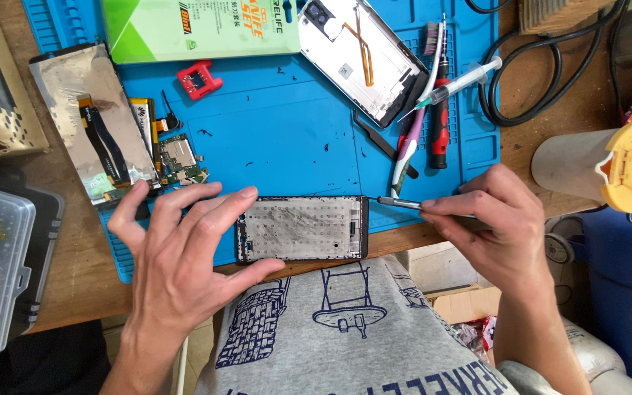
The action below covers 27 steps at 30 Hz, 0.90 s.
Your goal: The person uses a precision knife to scrape adhesive residue from the inside of a disassembled smartphone frame. The person holds the frame with one hand and scrapes the surface with the other, working along the edges and corners.
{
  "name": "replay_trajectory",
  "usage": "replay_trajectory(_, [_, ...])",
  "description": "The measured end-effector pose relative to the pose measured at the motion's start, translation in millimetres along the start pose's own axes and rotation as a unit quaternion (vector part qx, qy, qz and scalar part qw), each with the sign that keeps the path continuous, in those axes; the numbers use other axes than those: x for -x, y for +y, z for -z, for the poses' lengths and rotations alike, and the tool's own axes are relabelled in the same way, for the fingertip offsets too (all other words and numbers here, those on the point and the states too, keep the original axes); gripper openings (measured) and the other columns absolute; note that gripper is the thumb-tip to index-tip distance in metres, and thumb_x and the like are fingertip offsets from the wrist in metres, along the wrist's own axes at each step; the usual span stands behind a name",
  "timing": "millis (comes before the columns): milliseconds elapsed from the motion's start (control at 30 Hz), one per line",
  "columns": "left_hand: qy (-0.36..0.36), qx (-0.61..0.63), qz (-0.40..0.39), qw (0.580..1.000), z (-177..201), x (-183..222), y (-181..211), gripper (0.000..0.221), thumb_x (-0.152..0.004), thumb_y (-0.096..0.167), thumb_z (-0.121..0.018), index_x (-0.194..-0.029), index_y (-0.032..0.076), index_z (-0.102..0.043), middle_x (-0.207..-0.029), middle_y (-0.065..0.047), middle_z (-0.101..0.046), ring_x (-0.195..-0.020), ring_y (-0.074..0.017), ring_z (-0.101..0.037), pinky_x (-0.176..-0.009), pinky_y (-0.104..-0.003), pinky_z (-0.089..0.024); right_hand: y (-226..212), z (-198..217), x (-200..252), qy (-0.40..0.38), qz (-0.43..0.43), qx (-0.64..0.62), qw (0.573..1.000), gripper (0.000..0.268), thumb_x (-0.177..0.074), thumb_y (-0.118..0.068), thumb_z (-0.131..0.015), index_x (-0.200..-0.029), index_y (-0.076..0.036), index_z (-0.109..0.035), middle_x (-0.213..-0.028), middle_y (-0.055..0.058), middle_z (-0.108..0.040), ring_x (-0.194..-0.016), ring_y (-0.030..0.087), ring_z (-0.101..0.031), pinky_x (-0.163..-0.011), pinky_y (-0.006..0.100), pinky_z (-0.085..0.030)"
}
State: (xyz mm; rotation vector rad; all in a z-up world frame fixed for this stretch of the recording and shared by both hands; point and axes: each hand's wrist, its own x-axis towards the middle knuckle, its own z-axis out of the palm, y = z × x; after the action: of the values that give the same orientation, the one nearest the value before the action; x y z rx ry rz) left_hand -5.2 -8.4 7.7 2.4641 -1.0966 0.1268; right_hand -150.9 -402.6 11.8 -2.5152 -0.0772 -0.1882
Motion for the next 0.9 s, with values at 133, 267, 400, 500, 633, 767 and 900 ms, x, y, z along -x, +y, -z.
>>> replay_trajectory(133, [0.007,-0.002,0.001,1.0,-0.1,-0.7,1.0,0.09,-0.089,0.084,-0.097,-0.148,0.018,-0.077,-0.123,-0.002,-0.09,-0.132,-0.0283,-0.076,-0.129,-0.062,-0.026,0.7,-0.3,0.5,0.007,0.002,-0.006,1.0,0.015,-0.103,-0.016,-0.095,-0.117,-0.015,-0.088,-0.094,0.004,-0.063,-0.087,0.023,-0.058,-0.078,0.036,-0.046])
replay_trajectory(267, [0.007,-0.002,0.002,1.0,0.5,-1.7,1.2,0.088,-0.092,0.083,-0.095,-0.147,0.017,-0.078,-0.126,-0.001,-0.09,-0.132,-0.0283,-0.076,-0.129,-0.061,-0.026,4.2,5.1,2.8,0.006,0.003,0.005,1.0,0.016,-0.101,-0.017,-0.097,-0.115,-0.015,-0.089,-0.094,0.005,-0.063,-0.088,0.023,-0.058,-0.077,0.037,-0.045])
replay_trajectory(400, [0.005,0.003,0.0,1.0,1.0,-0.9,0.9,0.087,-0.09,0.081,-0.098,-0.147,0.018,-0.078,-0.128,-0.001,-0.09,-0.133,-0.0282,-0.076,-0.129,-0.062,-0.025,5.3,2.9,2.9,0.004,0.006,0.008,1.0,0.014,-0.103,-0.016,-0.096,-0.115,-0.017,-0.089,-0.098,0.007,-0.061,-0.091,0.025,-0.059,-0.079,0.039,-0.045])
replay_trajectory(500, [0.006,0.002,-0.005,1.0,0.5,-1.4,0.2,0.09,-0.089,0.082,-0.1,-0.146,0.016,-0.078,-0.125,-0.003,-0.09,-0.132,-0.0289,-0.075,-0.129,-0.061,-0.025,-0.2,-8.3,-9.4,0.012,0.053,0.002,0.999,0.012,-0.105,-0.017,-0.093,-0.115,-0.015,-0.088,-0.095,0.007,-0.062,-0.089,0.026,-0.058,-0.077,0.04,-0.045])
replay_trajectory(633, [0.008,-0.002,-0.002,1.0,1.3,-1.3,-0.2,0.09,-0.088,0.083,-0.1,-0.145,0.017,-0.078,-0.124,-0.003,-0.09,-0.13,-0.0284,-0.076,-0.129,-0.061,-0.026,2.4,-1.3,-6.6,0.008,0.046,0.0,0.999,0.013,-0.104,-0.016,-0.095,-0.115,-0.015,-0.088,-0.095,0.007,-0.062,-0.089,0.025,-0.059,-0.078,0.039,-0.045])
replay_trajectory(767, [0.003,-0.002,-0.001,1.0,1.7,-1.5,0.4,0.088,-0.089,0.083,-0.099,-0.145,0.018,-0.079,-0.126,-0.002,-0.089,-0.13,-0.0282,-0.075,-0.129,-0.061,-0.026,7.6,5.4,1.5,-0.001,0.017,0.01,1.0,0.014,-0.102,-0.016,-0.096,-0.115,-0.015,-0.09,-0.095,0.006,-0.061,-0.09,0.025,-0.058,-0.077,0.038,-0.044])
replay_trajectory(900, [0.009,0.0,-0.004,1.0,0.8,-2.5,-0.1,0.087,-0.09,0.083,-0.098,-0.144,0.018,-0.079,-0.127,-0.001,-0.089,-0.129,-0.0279,-0.076,-0.128,-0.061,-0.026,-1.0,-5.1,-11.3,0.007,0.049,0.004,0.999,0.012,-0.104,-0.014,-0.095,-0.113,-0.014,-0.087,-0.093,0.007,-0.061,-0.087,0.026,-0.058,-0.079,0.04,-0.045])
